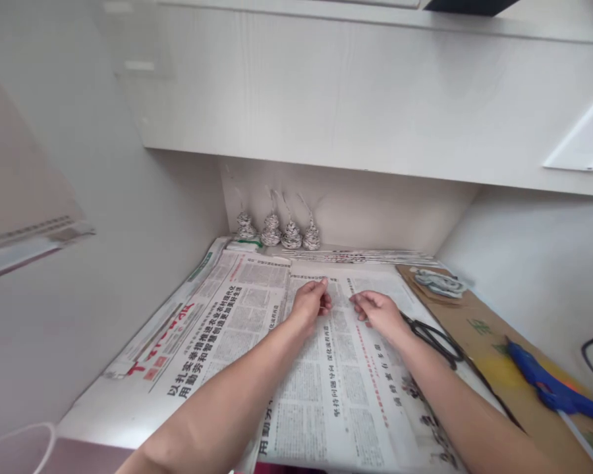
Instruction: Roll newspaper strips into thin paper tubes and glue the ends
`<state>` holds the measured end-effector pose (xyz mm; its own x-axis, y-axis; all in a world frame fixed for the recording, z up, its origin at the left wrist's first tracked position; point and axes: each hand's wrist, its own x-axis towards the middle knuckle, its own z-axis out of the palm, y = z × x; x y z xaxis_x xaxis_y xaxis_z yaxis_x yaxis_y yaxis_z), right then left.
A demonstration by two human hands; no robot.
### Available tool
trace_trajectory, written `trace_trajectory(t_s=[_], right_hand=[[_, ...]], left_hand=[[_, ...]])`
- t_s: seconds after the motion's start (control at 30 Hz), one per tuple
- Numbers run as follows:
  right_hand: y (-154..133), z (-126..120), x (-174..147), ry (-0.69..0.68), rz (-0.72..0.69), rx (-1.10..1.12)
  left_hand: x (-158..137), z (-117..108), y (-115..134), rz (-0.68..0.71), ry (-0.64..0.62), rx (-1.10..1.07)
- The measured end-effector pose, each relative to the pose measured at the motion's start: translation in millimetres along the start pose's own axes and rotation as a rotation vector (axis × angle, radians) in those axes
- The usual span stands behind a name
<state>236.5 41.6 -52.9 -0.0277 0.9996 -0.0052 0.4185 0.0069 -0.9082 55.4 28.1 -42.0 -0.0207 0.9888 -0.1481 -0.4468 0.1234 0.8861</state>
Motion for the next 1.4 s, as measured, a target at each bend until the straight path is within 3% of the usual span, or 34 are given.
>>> trace_trajectory(t_s=[0.3, 0.5, 0.77, 0.9, 0.97, 1.03, 1.13, 1.2, 1.23, 1.33, 1.4], right_hand=[[10.2, -2.8, -9.2, 0.018, -0.254, -0.227], [11.6, -5.9, -5.7, -0.014, -0.244, -0.189], [13.7, -6.6, -4.3, 0.016, -0.322, -0.178], [15.9, -3.6, -7.5, 0.047, -0.334, -0.166], [16.9, -6.5, -7.9, 0.124, -0.334, -0.224], [16.9, -17.9, -4.6, 0.249, -0.347, -0.300], [15.5, -54.4, 9.5, 0.463, -0.348, -0.375], [15.4, -87.7, 22.3, 0.699, -0.265, -0.569], [16.1, -104.5, 28.5, 0.744, -0.178, -0.665], [20.9, -145.8, 42.5, 0.692, -0.002, -0.791], [25.0, -161.0, 47.9, 0.469, 0.132, -0.892]], left_hand=[[11.0, -14.8, 15.5, 0.220, 0.117, 0.136], [21.2, -27.8, 5.8, 0.260, 0.160, 0.209], [10.2, -22.6, -4.1, 0.284, 0.050, 0.373], [10.9, -25.8, -4.1, 0.332, 0.091, 0.549], [13.5, -29.7, -3.4, 0.392, 0.105, 0.605], [16.9, -33.9, -3.2, 0.452, 0.122, 0.642], [22.8, -37.8, -5.1, 0.482, 0.116, 0.642], [26.4, -38.3, -7.7, 0.494, 0.079, 0.606], [27.8, -38.1, -9.1, 0.500, 0.061, 0.595], [30.5, -36.7, -12.6, 0.498, 0.027, 0.586], [31.5, -35.8, -13.5, 0.493, 0.041, 0.582]])
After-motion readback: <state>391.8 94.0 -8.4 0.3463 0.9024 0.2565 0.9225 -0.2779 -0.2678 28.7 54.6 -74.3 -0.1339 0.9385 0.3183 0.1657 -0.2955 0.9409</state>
